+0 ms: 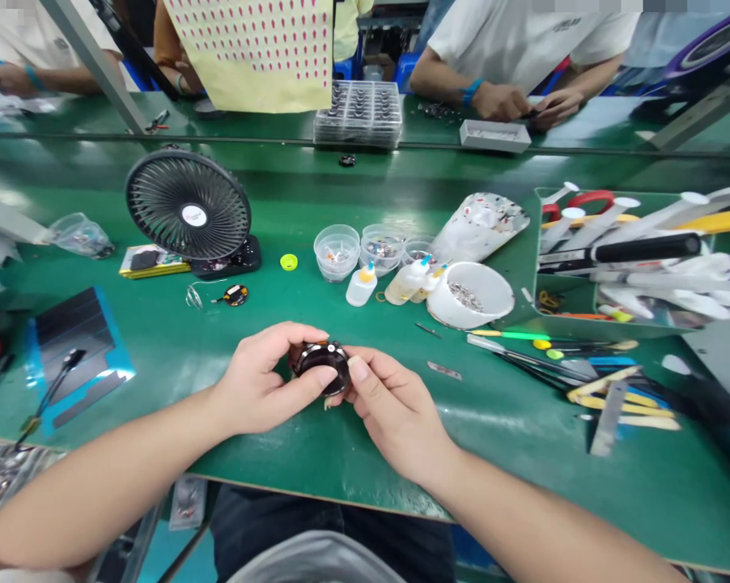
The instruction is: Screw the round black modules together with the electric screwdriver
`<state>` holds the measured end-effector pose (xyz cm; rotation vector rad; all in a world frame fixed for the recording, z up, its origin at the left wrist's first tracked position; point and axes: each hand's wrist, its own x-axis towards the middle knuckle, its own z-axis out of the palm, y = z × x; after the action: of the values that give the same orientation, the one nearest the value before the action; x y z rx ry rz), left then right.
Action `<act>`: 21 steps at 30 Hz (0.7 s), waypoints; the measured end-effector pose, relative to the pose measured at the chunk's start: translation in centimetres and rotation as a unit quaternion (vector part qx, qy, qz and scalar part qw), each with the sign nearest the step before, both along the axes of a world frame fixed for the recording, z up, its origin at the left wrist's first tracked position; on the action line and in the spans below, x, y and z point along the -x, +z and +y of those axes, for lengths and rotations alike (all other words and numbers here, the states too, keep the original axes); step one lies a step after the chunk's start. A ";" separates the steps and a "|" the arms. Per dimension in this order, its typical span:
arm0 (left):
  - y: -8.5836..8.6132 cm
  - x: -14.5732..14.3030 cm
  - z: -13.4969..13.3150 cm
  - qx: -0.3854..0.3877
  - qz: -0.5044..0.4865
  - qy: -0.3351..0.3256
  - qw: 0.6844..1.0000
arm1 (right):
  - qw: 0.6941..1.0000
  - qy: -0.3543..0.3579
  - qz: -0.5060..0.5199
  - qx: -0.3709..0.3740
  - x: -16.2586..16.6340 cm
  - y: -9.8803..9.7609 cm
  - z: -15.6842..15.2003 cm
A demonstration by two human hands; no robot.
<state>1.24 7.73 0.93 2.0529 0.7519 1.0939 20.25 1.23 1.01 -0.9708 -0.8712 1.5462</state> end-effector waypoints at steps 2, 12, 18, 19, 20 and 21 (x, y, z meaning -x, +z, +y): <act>0.0 0.1 -0.1 0.011 -0.002 -0.001 1.000 | 1.000 0.006 0.009 0.005 0.0 0.1 0.0; -0.5 -0.1 -0.2 0.031 -0.075 -0.022 0.996 | 0.992 -0.008 0.118 0.036 0.5 0.7 -0.2; -0.1 -0.4 0.2 -0.021 -0.009 -0.005 1.000 | 0.987 0.043 0.148 0.042 0.8 0.7 -0.5; 0.0 -0.4 0.3 -0.023 -0.005 -0.009 1.000 | 0.988 0.047 0.145 0.036 0.9 0.6 -0.5; 0.2 -0.4 0.4 -0.025 -0.004 -0.013 1.000 | 0.988 0.048 0.141 0.033 0.9 0.5 -0.6; 0.3 -0.4 0.4 -0.026 -0.004 -0.015 1.000 | 0.989 0.046 0.136 0.032 0.9 0.4 -0.6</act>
<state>1.65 8.15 1.20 2.0960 0.6942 1.1149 19.36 0.63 1.40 -0.7492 -0.6854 1.7471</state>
